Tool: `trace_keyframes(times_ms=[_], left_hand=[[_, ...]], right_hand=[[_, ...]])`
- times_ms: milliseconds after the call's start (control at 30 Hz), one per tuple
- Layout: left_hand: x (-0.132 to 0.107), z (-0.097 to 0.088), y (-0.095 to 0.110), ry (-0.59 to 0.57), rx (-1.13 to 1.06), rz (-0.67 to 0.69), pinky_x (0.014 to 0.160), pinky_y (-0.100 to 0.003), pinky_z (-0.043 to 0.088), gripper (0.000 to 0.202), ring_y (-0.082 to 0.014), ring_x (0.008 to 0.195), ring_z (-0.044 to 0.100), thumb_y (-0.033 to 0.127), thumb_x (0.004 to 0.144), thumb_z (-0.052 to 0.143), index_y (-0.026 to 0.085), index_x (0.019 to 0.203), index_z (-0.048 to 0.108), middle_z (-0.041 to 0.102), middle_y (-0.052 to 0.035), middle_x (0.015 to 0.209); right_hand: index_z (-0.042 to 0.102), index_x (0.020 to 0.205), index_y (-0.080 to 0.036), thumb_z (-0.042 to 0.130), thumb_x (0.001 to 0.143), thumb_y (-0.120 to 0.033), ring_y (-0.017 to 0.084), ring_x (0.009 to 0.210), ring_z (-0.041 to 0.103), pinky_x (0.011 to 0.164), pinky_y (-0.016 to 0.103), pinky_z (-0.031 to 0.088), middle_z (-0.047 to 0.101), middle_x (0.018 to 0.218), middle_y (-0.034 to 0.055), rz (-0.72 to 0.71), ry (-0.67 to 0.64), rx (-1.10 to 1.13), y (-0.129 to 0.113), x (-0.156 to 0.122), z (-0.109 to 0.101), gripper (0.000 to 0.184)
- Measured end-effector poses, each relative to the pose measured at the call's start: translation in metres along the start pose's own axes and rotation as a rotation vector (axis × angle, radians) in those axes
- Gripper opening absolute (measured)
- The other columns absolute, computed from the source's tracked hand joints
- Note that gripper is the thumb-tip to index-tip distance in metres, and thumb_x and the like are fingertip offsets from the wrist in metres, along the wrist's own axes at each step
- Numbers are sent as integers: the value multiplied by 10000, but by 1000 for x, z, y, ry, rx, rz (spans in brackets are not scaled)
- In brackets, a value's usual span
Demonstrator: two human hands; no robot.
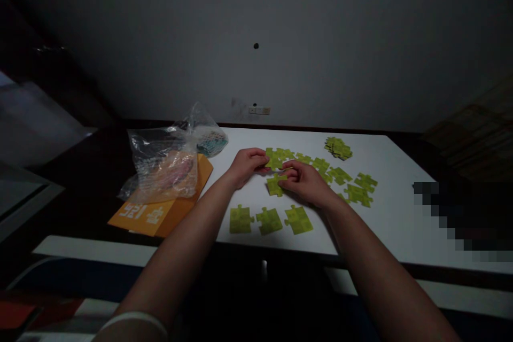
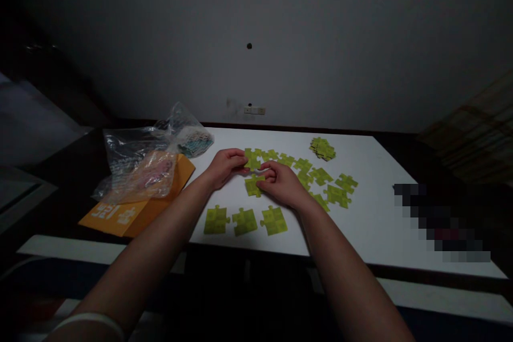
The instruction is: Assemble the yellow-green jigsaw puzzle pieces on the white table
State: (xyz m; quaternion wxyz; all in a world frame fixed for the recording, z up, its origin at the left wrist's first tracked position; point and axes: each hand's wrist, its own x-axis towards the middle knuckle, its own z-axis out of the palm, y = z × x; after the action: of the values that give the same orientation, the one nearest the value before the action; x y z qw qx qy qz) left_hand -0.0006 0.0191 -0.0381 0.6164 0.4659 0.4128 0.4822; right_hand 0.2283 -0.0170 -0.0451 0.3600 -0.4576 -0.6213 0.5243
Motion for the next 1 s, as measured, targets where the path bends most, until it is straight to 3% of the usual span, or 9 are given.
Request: trace_keyframes(times_ms=[200, 467, 667, 833, 1000], left_hand=[[2, 1, -1, 8, -5, -21, 657, -274, 625, 300, -165, 684, 747, 297, 736, 955, 149, 888, 744, 741, -28, 777], [2, 0, -2, 21, -21, -10, 647, -284, 642, 334, -159, 670, 740, 309, 688, 979, 141, 894, 776, 757, -30, 808], [1, -2, 4, 83, 10, 16, 600, -253, 609, 288, -147, 699, 712, 255, 752, 885, 136, 1011, 843, 790, -63, 887], [-5, 1, 8, 5, 44, -3, 692, -315, 680, 431, -151, 760, 732, 239, 768, 932, 147, 1176, 828, 788, -57, 960], [-5, 2, 4, -39, 51, 14, 712, -316, 668, 528, -153, 761, 731, 331, 720, 1030, 143, 1173, 833, 790, -50, 925]], right_hand=[[657, 1122, -257, 830, 712, -360, 164, 646, 617, 609, 311, 471, 752, 833, 7, -19, -1, -11, 3, 0, 2, 457], [684, 1137, -238, 809, 723, -368, 166, 653, 584, 629, 323, 465, 716, 792, -4, -30, 11, -79, -1, 0, 1, 452], [776, 1061, -259, 720, 810, -355, 195, 701, 588, 692, 361, 501, 714, 837, 16, -128, 133, -260, 2, 2, -11, 275], [762, 1209, -254, 799, 786, -390, 210, 785, 676, 726, 353, 553, 767, 947, 32, -141, 129, -122, -4, 1, -7, 446], [736, 1166, -242, 863, 721, -390, 195, 756, 672, 692, 325, 547, 735, 871, 10, -107, 127, -4, -9, 0, -1, 486]])
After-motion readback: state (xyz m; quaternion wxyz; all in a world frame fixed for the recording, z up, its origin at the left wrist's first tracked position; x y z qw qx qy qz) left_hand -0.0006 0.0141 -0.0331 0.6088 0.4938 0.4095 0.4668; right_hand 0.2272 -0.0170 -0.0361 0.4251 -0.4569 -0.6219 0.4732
